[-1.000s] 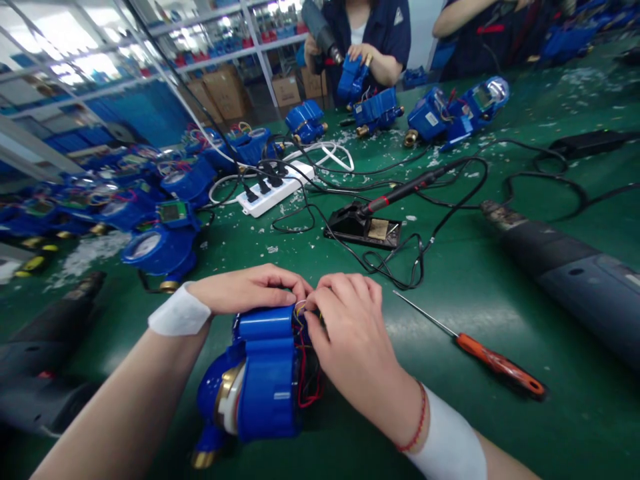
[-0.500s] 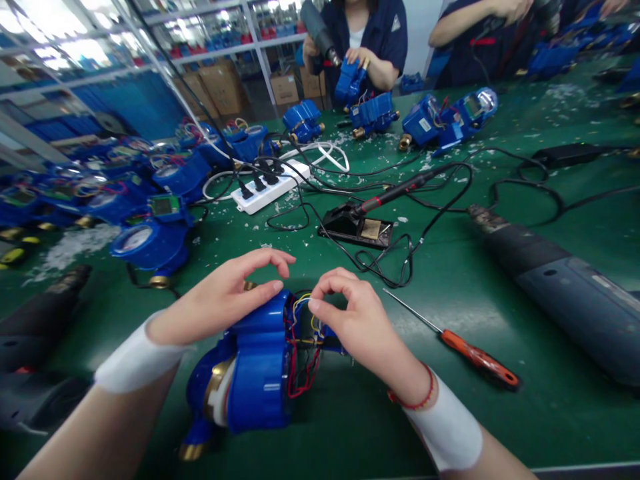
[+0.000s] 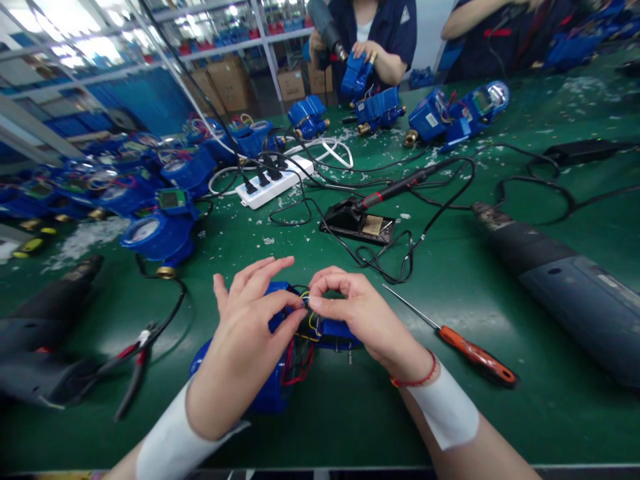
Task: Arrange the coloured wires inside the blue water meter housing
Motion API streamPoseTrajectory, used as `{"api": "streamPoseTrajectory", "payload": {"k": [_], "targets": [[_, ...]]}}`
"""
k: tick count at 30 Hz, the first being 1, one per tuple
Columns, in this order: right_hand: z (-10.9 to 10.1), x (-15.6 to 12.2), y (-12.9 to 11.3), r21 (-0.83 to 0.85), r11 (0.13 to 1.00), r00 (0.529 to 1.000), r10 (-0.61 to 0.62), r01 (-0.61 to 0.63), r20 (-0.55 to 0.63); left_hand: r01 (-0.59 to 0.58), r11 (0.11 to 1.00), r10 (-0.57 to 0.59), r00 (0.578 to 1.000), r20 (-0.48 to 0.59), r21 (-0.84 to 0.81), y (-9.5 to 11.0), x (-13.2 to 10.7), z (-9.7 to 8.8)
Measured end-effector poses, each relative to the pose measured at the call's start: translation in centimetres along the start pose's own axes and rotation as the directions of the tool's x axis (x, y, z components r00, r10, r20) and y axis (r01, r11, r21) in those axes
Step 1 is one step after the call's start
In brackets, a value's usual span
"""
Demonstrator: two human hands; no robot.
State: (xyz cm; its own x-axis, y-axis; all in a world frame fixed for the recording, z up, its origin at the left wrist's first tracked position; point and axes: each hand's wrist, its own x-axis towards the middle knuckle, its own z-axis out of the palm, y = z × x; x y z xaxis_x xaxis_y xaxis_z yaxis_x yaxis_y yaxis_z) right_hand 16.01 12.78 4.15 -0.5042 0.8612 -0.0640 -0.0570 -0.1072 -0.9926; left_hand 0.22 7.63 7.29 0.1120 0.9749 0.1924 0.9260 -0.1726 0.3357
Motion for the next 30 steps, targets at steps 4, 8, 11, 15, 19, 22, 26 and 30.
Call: {"api": "streamPoseTrajectory", "payload": {"k": [4, 8, 11, 15, 19, 22, 26, 30], "targets": [[0.1, 0.2, 0.5, -0.131, 0.989, 0.995, -0.079, 0.072, -0.054, 0.08, 0.99, -0.078, 0.997, 0.022, -0.119, -0.1, 0.0, -0.2], [0.5, 0.1, 0.7, -0.298, 0.942, 0.983, -0.177, 0.156, -0.044, 0.184, 0.959, -0.173, 0.982, 0.071, -0.217, -0.3, -0.3, -0.6], [0.9, -0.3, 0.5, -0.448, 0.844, 0.936, -0.349, 0.293, -0.045, 0.217, 0.94, -0.202, 0.976, 0.083, -0.262, -0.4, -0.4, -0.7], [1.2, -0.8, 0.4, -0.656, 0.619, 0.829, -0.56, 0.433, 0.019, 0.223, 0.936, -0.204, 0.974, 0.095, -0.273, -0.3, -0.4, -1.0], [1.1, -0.8, 0.6, -0.722, 0.541, 0.812, -0.581, 0.432, 0.05, 0.221, 0.946, -0.202, 0.974, 0.101, -0.239, -0.1, -0.3, -1.5], [1.0, -0.8, 0.6, -0.715, 0.553, 0.819, -0.571, 0.428, 0.049, 0.209, 0.949, -0.191, 0.977, 0.096, -0.238, 0.0, -0.2, -1.6], [1.1, -0.9, 0.5, -0.681, 0.581, 0.811, -0.584, 0.445, 0.032, 0.181, 0.959, -0.176, 0.983, 0.042, -0.218, -0.1, -0.3, -1.3], [1.1, -1.1, 0.5, -0.673, 0.573, 0.797, -0.603, 0.467, 0.039, 0.12, 0.976, -0.133, 0.989, -0.062, -0.182, 0.0, -0.4, -0.7]]}}
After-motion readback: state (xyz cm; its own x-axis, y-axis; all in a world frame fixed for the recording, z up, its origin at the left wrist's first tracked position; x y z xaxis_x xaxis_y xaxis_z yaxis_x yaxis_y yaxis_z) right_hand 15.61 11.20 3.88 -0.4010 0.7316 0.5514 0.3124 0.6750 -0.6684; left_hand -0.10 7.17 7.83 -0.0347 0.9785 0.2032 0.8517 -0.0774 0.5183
